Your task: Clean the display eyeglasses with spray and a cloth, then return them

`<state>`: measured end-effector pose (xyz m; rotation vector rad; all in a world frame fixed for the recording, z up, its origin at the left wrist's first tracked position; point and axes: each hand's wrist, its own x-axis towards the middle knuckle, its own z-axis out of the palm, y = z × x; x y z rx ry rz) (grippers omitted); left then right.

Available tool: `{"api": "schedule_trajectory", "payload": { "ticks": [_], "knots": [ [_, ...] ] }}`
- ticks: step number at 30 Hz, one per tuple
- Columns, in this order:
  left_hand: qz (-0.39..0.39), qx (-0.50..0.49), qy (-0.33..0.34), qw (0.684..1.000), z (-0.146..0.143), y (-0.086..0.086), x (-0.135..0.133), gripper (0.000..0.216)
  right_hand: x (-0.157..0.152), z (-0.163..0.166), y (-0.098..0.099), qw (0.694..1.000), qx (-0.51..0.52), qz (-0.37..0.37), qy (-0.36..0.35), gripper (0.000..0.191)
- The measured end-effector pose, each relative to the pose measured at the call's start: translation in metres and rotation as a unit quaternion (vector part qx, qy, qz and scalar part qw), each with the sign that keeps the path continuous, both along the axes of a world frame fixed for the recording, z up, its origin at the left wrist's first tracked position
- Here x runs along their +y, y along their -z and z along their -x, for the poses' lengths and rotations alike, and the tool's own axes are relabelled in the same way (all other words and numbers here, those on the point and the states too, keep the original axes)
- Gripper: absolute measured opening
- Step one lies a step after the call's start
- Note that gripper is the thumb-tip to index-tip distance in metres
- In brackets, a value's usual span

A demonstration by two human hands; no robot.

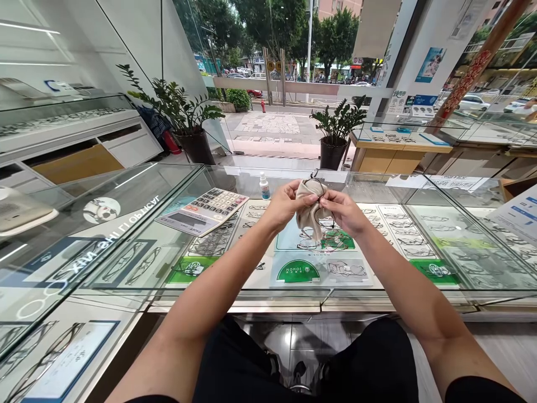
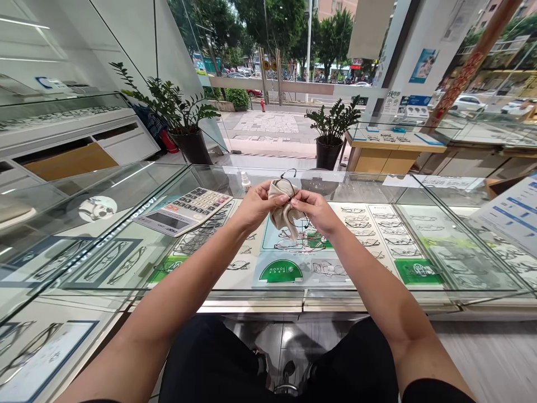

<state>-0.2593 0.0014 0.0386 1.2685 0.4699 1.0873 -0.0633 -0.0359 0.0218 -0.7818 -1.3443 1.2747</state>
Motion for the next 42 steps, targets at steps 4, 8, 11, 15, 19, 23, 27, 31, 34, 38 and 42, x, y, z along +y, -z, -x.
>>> {"api": "schedule_trajectory", "payload": {
  "ticks": [4,8,11,15,19,23,27,31,34,38,42],
  "knots": [
    [0.011,-0.005,-0.004,1.000,-0.002,0.002,0.000,0.067,0.002,0.000,0.001,1.000,0.008,0.015,-0.009,0.057],
    [-0.007,-0.003,-0.022,1.000,-0.003,0.005,0.001,0.064,0.001,0.002,0.001,1.000,-0.001,0.001,-0.008,0.055],
    [-0.012,0.000,-0.031,0.999,-0.003,0.006,0.002,0.063,0.001,0.003,0.002,1.000,-0.012,-0.013,-0.006,0.056],
    [-0.020,0.001,-0.041,0.999,-0.005,0.004,0.000,0.065,0.002,0.001,0.006,0.999,-0.033,-0.021,-0.003,0.055],
    [-0.023,0.014,-0.059,0.998,-0.006,0.004,-0.003,0.066,0.004,0.001,0.009,0.999,-0.047,-0.016,-0.007,0.056],
    [-0.027,0.023,-0.085,0.996,-0.007,0.005,-0.006,0.064,0.003,0.003,0.007,0.997,-0.073,-0.021,-0.024,0.054],
    [-0.036,0.023,-0.099,0.994,-0.007,0.005,-0.008,0.067,0.000,0.005,0.005,0.996,-0.080,-0.022,-0.043,0.054],
    [-0.056,0.020,-0.066,0.996,-0.002,0.003,0.000,0.067,0.001,0.003,0.004,0.996,-0.075,-0.026,-0.035,0.055],
    [-0.081,0.030,-0.006,0.996,0.007,0.000,0.011,0.063,0.002,0.001,0.002,0.999,-0.040,-0.019,-0.012,0.054],
    [-0.086,0.043,0.047,0.994,0.016,-0.002,0.018,0.054,0.001,0.000,-0.003,1.000,0.003,0.010,-0.004,0.054],
    [-0.082,0.042,0.039,0.995,0.013,-0.002,0.012,0.061,-0.001,0.001,-0.002,1.000,0.005,0.008,-0.016,0.051]
  ]
}}
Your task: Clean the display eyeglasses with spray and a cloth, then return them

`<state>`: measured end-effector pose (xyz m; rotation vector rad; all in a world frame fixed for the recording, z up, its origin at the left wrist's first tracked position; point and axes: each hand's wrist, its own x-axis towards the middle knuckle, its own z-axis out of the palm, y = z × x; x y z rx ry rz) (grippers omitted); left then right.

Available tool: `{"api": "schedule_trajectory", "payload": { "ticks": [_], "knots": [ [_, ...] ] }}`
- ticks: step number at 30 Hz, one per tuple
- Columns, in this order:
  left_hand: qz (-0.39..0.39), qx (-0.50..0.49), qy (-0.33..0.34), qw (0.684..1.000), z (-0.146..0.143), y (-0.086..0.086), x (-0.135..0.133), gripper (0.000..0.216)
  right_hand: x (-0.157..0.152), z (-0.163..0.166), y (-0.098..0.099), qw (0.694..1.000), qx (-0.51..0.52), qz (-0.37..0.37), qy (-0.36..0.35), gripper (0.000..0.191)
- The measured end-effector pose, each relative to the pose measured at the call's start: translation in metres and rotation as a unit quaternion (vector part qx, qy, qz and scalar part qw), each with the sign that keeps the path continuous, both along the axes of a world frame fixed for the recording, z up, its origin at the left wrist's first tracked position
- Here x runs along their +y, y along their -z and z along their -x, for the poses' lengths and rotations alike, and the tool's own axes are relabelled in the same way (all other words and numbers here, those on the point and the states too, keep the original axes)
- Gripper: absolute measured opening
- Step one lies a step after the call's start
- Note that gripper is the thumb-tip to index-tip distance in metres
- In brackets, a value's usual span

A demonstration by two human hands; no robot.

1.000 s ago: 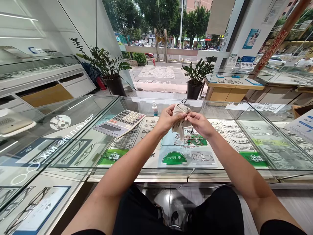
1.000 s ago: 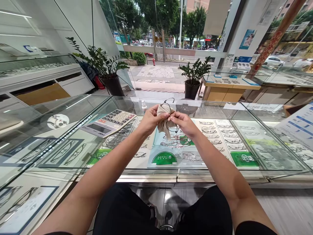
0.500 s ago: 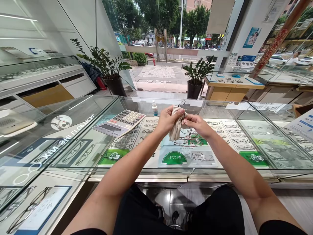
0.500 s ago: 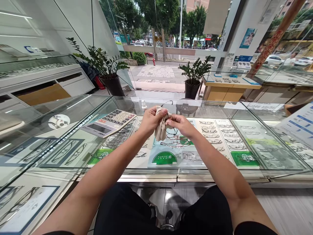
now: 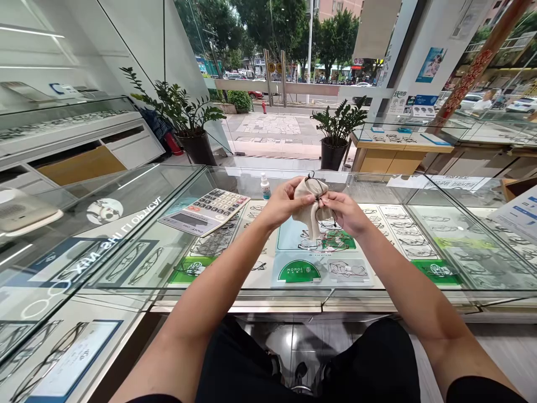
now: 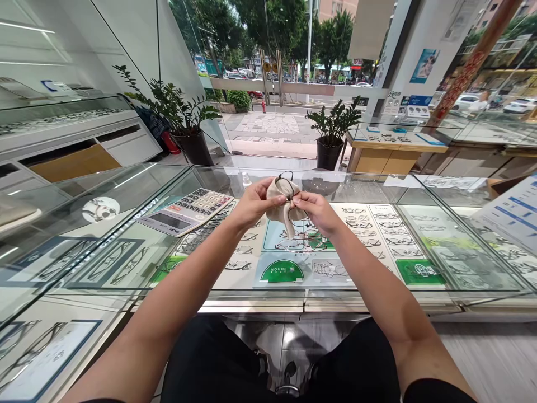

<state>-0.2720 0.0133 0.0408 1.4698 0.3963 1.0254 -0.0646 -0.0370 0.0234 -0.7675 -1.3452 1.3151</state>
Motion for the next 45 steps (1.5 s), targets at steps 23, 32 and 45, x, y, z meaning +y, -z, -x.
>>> {"api": "schedule_trajectory", "payload": {
  "ticks": [23,32,45],
  "knots": [
    [0.006,-0.041,-0.152,0.988,-0.006,0.010,0.012,0.072,0.005,-0.008,0.000,0.993,0.059,-0.047,0.095,0.045],
    [-0.019,-0.010,-0.255,0.967,0.005,0.001,0.018,0.057,0.009,-0.017,-0.002,0.990,0.085,-0.048,0.105,0.041],
    [-0.271,0.522,-0.234,0.774,0.034,0.005,0.024,0.050,0.016,-0.026,-0.001,0.990,0.072,-0.038,0.116,0.050]
  ]
}}
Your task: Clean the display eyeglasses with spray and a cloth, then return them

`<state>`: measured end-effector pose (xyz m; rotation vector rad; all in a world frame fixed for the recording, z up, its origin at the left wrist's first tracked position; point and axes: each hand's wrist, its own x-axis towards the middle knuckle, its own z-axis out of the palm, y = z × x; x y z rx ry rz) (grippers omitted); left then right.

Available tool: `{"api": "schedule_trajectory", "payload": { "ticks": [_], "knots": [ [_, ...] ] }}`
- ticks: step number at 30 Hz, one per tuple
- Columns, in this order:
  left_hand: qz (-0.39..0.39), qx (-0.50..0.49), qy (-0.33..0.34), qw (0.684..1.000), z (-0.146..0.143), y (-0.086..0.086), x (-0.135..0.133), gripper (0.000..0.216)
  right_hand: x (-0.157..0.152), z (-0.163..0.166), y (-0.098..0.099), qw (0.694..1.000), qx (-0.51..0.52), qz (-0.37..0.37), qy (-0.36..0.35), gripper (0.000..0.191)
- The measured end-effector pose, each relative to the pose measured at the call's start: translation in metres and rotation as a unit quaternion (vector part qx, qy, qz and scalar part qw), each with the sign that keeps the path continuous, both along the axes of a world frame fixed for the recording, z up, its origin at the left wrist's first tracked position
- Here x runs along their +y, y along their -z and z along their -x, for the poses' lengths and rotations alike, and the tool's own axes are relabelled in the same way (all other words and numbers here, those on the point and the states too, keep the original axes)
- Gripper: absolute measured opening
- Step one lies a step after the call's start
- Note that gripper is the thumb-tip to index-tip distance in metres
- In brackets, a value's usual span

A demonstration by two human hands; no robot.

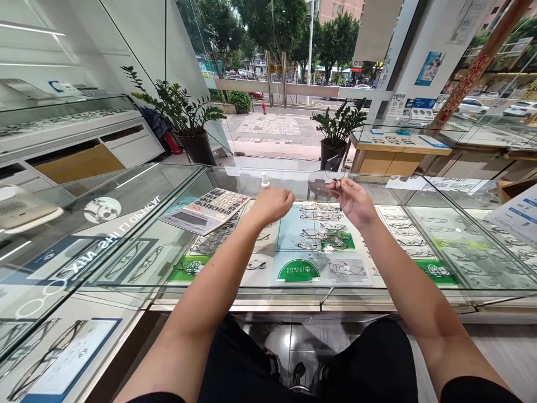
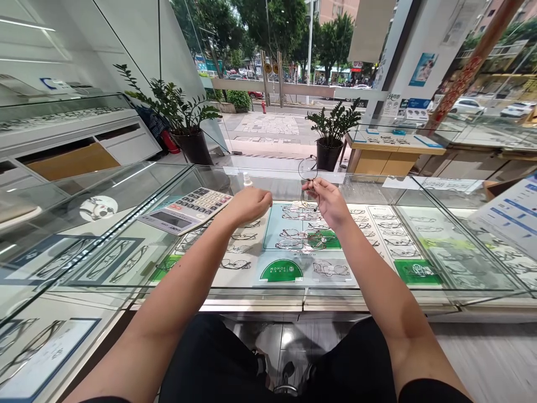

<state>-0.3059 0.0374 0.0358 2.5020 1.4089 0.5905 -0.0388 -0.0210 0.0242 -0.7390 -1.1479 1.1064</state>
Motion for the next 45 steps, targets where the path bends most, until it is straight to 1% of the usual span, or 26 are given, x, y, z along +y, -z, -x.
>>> {"api": "schedule_trajectory", "payload": {
  "ticks": [2,3,5,7,9,10,12,14,16,17,19,20,22,30,32,34,36,37,39,42,45],
  "knots": [
    [0.047,0.102,-0.024,0.993,0.002,0.006,0.003,0.038,0.001,-0.001,0.000,1.000,-0.004,0.001,-0.002,0.051],
    [0.067,0.134,-0.028,0.988,0.003,0.008,0.004,0.030,0.001,-0.001,0.000,1.000,-0.007,0.001,-0.005,0.052],
    [0.082,0.163,-0.028,0.983,0.004,0.012,0.005,0.018,0.002,-0.002,0.000,1.000,-0.015,0.001,-0.009,0.051],
    [0.074,0.169,-0.021,0.983,0.003,0.014,0.005,0.016,0.003,-0.002,0.000,1.000,-0.016,0.001,-0.012,0.049],
    [0.057,0.172,-0.014,0.983,0.000,0.012,0.002,0.021,0.003,-0.002,-0.001,1.000,-0.009,0.004,-0.017,0.049],
    [0.037,0.167,-0.007,0.985,-0.003,0.010,0.001,0.025,0.003,-0.003,-0.001,1.000,-0.007,0.006,-0.020,0.049],
    [-0.037,0.124,0.014,0.992,-0.010,0.007,-0.003,0.035,0.002,-0.004,-0.003,1.000,-0.009,0.010,-0.024,0.048],
    [-0.140,0.035,0.041,0.989,-0.016,0.005,-0.007,0.041,0.000,-0.005,-0.005,0.999,-0.020,0.012,-0.029,0.047],
    [-0.229,-0.068,0.068,0.969,-0.021,0.006,-0.010,0.049,-0.001,-0.006,-0.008,0.998,-0.040,0.015,-0.048,0.046],
    [-0.260,-0.108,0.083,0.956,-0.023,0.006,-0.011,0.057,-0.002,-0.006,-0.009,0.996,-0.054,0.017,-0.064,0.046],
    [-0.296,-0.160,0.119,0.934,-0.025,0.008,-0.011,0.073,-0.004,-0.007,-0.010,0.991,-0.085,0.020,-0.097,0.046],
    [-0.303,-0.174,0.134,0.927,-0.025,0.008,-0.011,0.078,-0.005,-0.007,-0.011,0.989,-0.098,0.020,-0.110,0.045],
    [-0.304,-0.185,0.153,0.922,-0.024,0.009,-0.011,0.080,-0.005,-0.007,-0.011,0.985,-0.119,0.017,-0.126,0.044],
    [-0.303,-0.203,0.161,0.917,-0.022,0.009,-0.012,0.068,-0.004,-0.010,-0.010,0.977,-0.165,0.001,-0.135,0.040],
    [-0.293,-0.208,0.156,0.920,-0.023,0.008,-0.014,0.065,-0.004,-0.010,-0.009,0.978,-0.170,-0.013,-0.116,0.038],
    [-0.282,-0.223,0.141,0.922,-0.024,0.005,-0.017,0.062,-0.007,-0.008,-0.009,0.984,-0.163,-0.056,-0.050,0.035],
    [-0.287,-0.249,0.115,0.918,-0.024,0.000,-0.019,0.062,-0.010,-0.007,-0.015,0.982,-0.142,-0.121,0.038,0.034],
    [-0.297,-0.263,0.100,0.913,-0.024,-0.005,-0.018,0.063,-0.011,-0.006,-0.019,0.977,-0.132,-0.151,0.069,0.035],
    [-0.325,-0.292,0.075,0.896,-0.021,-0.019,-0.015,0.069,-0.013,-0.007,-0.035,0.968,-0.129,-0.197,0.090,0.038],
    [-0.370,-0.323,0.060,0.869,-0.017,-0.053,-0.007,0.075,-0.011,-0.010,-0.067,0.948,-0.181,-0.242,0.097,0.050],
    [-0.401,-0.335,0.062,0.850,-0.016,-0.089,0.000,0.075,-0.005,-0.011,-0.100,0.912,-0.242,-0.298,0.146,0.061]
  ]
}}
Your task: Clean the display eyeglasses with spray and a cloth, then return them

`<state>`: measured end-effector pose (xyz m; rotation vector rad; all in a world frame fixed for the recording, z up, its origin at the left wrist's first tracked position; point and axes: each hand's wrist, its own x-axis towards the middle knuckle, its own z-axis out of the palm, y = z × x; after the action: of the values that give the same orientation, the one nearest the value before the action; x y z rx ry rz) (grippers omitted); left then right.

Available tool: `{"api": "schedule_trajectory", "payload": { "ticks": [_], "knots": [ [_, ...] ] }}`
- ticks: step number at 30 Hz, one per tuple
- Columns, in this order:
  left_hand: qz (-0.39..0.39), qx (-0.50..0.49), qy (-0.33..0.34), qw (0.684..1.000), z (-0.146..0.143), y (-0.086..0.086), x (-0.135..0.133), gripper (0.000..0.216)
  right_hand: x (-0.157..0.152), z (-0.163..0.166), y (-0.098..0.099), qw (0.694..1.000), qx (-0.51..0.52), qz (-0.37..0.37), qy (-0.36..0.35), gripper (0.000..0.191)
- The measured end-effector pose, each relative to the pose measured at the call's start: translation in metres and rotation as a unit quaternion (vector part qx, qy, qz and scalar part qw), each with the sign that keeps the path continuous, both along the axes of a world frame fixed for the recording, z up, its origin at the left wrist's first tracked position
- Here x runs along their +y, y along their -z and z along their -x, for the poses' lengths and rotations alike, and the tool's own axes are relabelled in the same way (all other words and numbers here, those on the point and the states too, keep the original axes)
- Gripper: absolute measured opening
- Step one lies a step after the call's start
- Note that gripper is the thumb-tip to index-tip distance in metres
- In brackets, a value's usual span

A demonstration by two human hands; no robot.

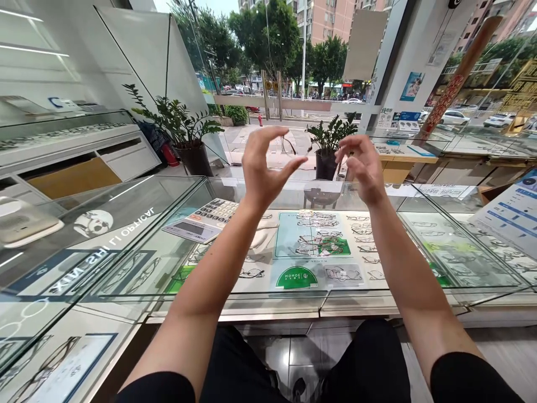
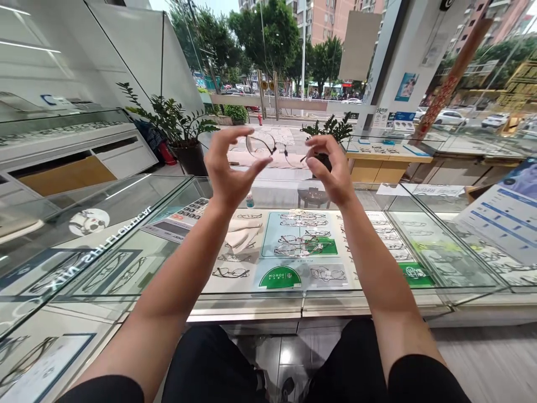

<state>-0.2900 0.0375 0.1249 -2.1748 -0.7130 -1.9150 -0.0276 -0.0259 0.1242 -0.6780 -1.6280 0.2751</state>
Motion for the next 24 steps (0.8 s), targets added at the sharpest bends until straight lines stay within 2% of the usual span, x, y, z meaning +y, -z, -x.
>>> {"api": "schedule_trajectory", "payload": {
  "ticks": [2,5,8,13,19,24],
  "knots": [
    [-0.015,-0.008,-0.005,1.000,-0.001,-0.016,0.002,0.074,0.003,0.003,-0.016,0.998,-0.010,-0.054,0.034,0.065],
    [-0.025,-0.024,-0.008,0.999,-0.002,-0.025,-0.002,0.073,0.001,0.010,-0.026,0.994,-0.020,-0.090,0.066,0.065],
    [-0.025,-0.039,0.007,0.999,0.000,-0.024,-0.012,0.069,-0.006,0.014,-0.027,0.994,-0.033,-0.067,0.074,0.061],
    [0.004,-0.040,0.038,0.998,0.008,-0.027,-0.028,0.062,-0.017,0.017,-0.027,0.998,-0.012,-0.037,0.046,0.062],
    [0.017,-0.004,0.035,0.999,0.024,-0.038,-0.032,0.060,-0.024,0.022,-0.030,0.994,-0.033,-0.041,0.095,0.050],
    [0.023,0.014,0.023,0.999,0.029,-0.039,-0.029,0.057,-0.021,0.019,-0.029,0.984,-0.063,-0.072,0.148,0.053]
  ]
}}
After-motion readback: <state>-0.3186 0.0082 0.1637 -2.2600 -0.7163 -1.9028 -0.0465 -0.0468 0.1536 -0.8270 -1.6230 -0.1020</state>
